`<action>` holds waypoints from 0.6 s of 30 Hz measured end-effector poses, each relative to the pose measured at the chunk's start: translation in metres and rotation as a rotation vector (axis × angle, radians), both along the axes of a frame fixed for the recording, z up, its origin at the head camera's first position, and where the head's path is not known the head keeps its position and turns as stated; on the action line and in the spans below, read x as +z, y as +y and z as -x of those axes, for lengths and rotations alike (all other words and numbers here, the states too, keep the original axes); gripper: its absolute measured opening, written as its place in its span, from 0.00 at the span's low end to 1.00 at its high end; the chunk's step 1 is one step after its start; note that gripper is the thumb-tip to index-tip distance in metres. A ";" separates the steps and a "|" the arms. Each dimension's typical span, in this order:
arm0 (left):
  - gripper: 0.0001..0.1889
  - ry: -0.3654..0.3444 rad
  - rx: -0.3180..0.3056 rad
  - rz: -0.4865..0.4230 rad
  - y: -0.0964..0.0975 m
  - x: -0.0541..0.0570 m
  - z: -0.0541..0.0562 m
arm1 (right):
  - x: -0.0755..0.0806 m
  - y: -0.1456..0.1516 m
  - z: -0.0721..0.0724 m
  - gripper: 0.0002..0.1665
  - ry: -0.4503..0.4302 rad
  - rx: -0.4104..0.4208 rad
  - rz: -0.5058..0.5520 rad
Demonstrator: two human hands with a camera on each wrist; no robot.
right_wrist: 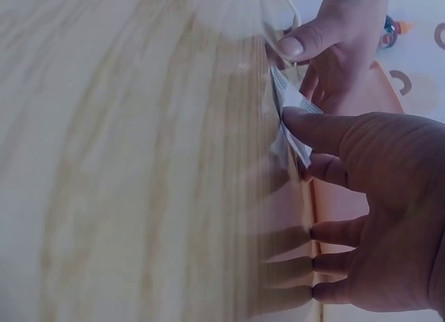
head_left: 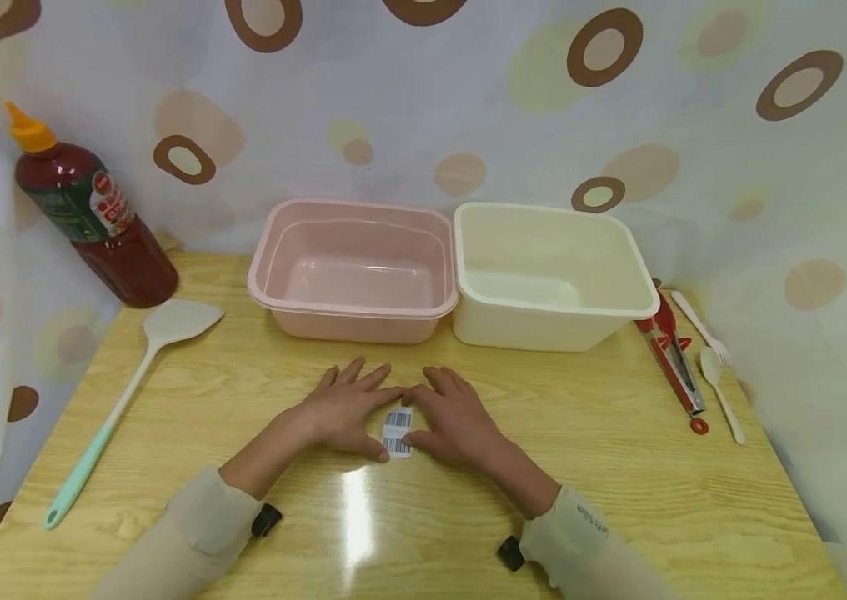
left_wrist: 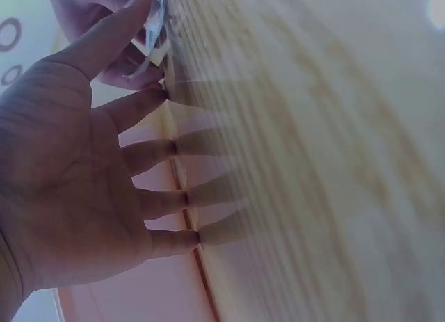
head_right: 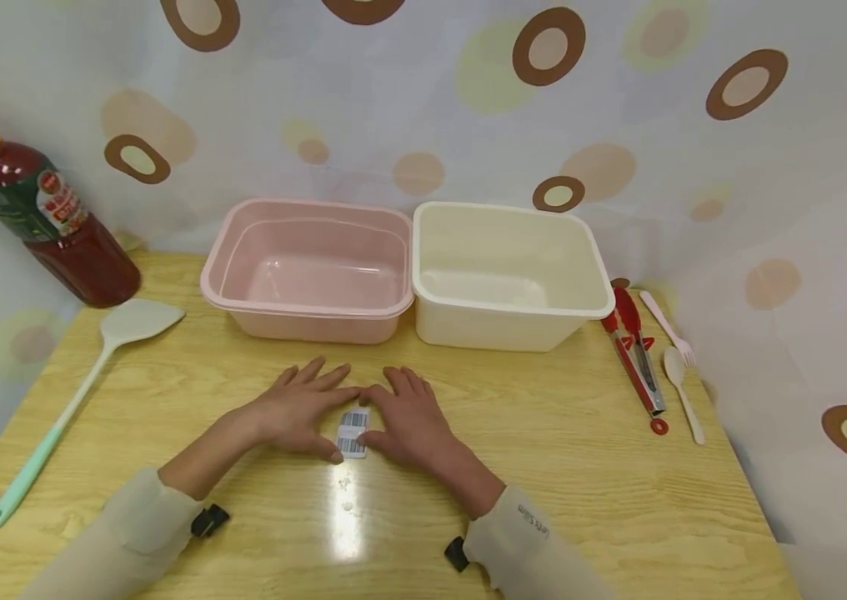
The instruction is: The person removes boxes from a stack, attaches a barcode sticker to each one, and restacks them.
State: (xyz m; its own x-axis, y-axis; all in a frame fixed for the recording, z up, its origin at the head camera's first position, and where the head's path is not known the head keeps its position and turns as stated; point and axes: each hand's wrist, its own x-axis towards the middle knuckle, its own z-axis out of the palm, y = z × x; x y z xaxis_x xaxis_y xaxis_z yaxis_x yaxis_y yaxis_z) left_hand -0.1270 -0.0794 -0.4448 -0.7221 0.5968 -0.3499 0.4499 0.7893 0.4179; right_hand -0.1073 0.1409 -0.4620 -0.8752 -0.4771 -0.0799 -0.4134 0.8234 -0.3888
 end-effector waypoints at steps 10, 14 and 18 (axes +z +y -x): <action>0.46 0.012 0.010 -0.016 -0.001 -0.002 0.000 | -0.004 0.003 0.003 0.16 0.047 -0.020 0.061; 0.45 0.011 0.010 -0.026 -0.001 -0.001 0.000 | -0.005 0.006 0.005 0.14 0.070 -0.029 0.092; 0.44 0.008 0.014 -0.031 -0.001 0.001 0.000 | -0.006 0.007 0.008 0.10 0.066 -0.045 0.162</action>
